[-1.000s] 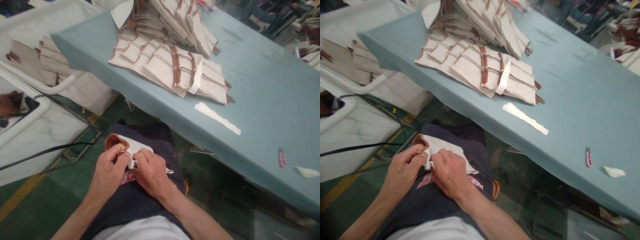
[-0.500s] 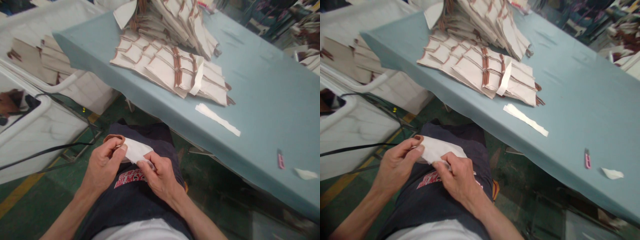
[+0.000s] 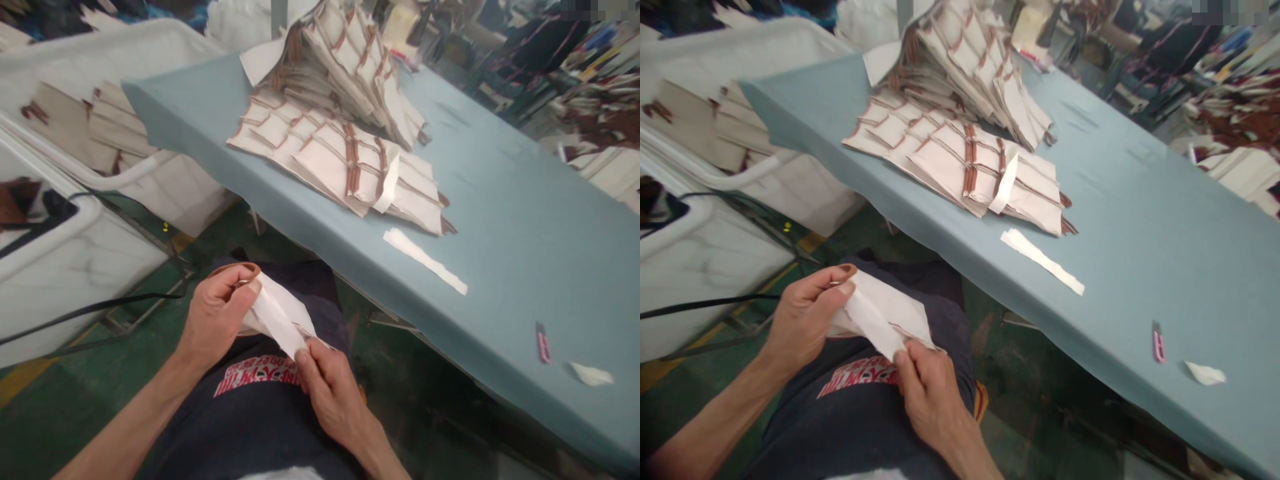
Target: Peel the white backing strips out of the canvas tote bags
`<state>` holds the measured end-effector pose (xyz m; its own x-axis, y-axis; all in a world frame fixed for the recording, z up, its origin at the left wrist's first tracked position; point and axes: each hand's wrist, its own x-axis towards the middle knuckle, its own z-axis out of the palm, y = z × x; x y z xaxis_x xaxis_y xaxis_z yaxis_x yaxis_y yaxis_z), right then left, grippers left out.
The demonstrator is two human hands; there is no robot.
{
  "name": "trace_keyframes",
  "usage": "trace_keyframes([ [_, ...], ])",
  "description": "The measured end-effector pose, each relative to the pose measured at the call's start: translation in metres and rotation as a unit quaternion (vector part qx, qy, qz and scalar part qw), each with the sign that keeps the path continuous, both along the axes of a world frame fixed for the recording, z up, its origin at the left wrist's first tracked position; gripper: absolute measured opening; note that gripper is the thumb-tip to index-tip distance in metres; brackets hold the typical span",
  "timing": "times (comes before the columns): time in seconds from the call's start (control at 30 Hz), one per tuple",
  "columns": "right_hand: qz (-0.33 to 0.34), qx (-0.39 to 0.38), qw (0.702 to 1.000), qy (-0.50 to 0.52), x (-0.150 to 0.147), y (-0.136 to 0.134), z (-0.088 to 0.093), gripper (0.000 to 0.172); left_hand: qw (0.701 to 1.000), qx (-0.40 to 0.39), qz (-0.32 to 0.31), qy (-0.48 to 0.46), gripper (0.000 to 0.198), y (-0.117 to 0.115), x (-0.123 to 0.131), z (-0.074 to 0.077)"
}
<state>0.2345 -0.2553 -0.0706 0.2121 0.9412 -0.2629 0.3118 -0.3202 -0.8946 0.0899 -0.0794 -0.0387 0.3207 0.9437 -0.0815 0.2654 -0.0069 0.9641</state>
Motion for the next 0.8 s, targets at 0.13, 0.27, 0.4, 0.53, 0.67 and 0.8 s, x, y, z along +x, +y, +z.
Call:
trace_keyframes([
  [0.13,0.023,0.014,0.998,-0.052,0.004,-0.017,-0.001,0.056,0.998,0.043,-0.051,-0.012,0.029,0.014,-0.001,0.015],
  [0.27,0.072,0.022,0.994,-0.075,0.022,-0.029,0.011,0.047,0.992,0.063,-0.114,-0.005,0.028,0.031,-0.006,0.028],
  [0.4,0.108,-0.004,0.988,-0.113,0.056,-0.023,0.042,0.037,0.983,0.108,-0.151,-0.010,0.031,0.046,-0.012,0.040],
  [0.53,0.001,0.066,0.989,-0.136,0.071,0.006,0.064,0.030,0.969,0.120,-0.217,0.001,0.031,0.052,-0.013,0.055],
  [0.67,-0.004,0.237,0.962,-0.137,0.059,0.052,0.078,0.035,0.952,0.123,-0.281,0.018,0.030,0.053,-0.013,0.071],
  [0.8,0.075,0.371,0.919,-0.109,0.045,0.101,0.089,0.044,0.934,0.097,-0.342,0.038,0.038,0.051,-0.018,0.081],
])
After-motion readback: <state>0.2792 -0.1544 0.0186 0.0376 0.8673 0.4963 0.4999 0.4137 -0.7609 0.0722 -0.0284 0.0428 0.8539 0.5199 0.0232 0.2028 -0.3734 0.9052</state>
